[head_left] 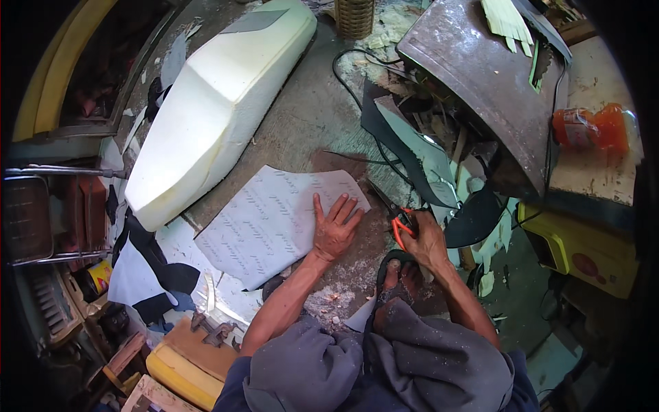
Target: The person fits a black vinyl cover over a white foam seat base, smoothing the material and trimming excess with scissors. They repeatedly adjust the fabric to align with the seat contours and cut away surplus material to achieve a snug fit.
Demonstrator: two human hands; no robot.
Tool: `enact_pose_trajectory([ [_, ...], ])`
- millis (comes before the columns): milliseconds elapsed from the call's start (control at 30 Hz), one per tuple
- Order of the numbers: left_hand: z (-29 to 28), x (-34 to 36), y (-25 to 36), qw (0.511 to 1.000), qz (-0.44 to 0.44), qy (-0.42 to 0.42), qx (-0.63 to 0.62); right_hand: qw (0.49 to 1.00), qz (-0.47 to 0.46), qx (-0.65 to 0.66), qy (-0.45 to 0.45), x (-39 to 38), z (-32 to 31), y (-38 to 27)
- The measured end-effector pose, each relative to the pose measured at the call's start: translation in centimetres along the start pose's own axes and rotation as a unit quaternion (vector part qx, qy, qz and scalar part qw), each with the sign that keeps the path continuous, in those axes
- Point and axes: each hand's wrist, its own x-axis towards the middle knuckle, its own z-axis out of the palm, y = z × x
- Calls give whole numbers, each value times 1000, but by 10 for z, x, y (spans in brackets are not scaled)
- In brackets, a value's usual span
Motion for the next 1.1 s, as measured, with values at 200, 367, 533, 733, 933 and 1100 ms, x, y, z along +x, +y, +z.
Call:
enact_pose_trajectory([
  [200, 0, -3, -1, 1000, -4, 0, -4, 970, 151, 21, -188, -13, -41, -21],
  [367, -4, 3, 5, 999, -26, 11, -24, 969, 123, 19, -212, -29, -30, -13],
  [533, -5, 6, 5, 999, -28, 22, -29, 972, 125, 40, -193, -27, -17, -26],
  [733, -8, 20, 23, 989, -116, 37, -82, 993, 22, 13, -115, -39, -10, -34],
  [933, -4, 14, 15, 990, -79, 64, -95, 980, 132, 29, -147, -39, -12, -53],
  [1100, -4, 14, 14, 990, -62, 67, -104, 967, 187, 41, -170, -29, -6, -61],
])
